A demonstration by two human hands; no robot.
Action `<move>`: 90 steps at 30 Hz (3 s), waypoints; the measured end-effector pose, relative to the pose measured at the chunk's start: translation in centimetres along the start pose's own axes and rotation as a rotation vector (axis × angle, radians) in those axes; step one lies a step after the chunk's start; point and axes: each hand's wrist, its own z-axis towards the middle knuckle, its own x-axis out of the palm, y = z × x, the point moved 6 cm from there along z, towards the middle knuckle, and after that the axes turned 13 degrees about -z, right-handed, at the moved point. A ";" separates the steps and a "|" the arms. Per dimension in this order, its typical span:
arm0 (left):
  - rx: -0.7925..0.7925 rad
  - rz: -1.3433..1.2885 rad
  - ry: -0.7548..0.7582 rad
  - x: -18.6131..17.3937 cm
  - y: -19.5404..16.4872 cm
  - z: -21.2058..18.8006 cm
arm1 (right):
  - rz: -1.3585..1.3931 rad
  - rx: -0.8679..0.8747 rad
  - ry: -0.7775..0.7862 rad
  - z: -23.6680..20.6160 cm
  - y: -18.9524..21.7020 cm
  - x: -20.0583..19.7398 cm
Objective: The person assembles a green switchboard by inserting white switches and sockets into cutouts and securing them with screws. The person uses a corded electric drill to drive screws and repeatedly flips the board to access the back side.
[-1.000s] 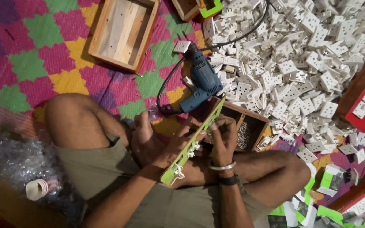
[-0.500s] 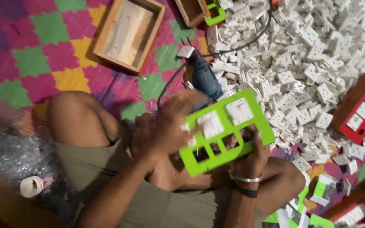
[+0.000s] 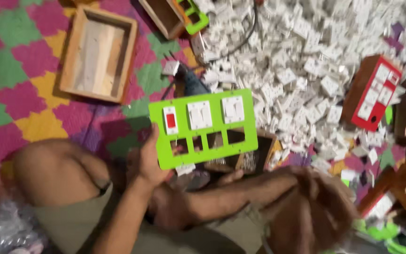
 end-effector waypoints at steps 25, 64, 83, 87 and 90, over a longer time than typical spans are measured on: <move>0.145 0.153 -0.074 -1.6 0.4 0.1 | -0.597 0.715 -0.417 10.4 -27.4 -12.9; 0.344 -0.034 0.082 -3.2 -1.3 -1.5 | -1.115 0.892 0.320 -8.4 -20.5 -4.1; 0.350 0.042 0.018 -4.4 -3.8 -3.5 | 0.425 0.690 -0.169 -6.8 -9.5 7.2; 0.412 0.074 0.048 -4.5 -4.2 -3.4 | 0.321 0.824 -0.048 -5.7 -8.0 8.2; 0.368 0.083 0.032 -4.8 -4.0 -3.1 | 0.220 0.828 -0.002 -5.0 -6.8 8.7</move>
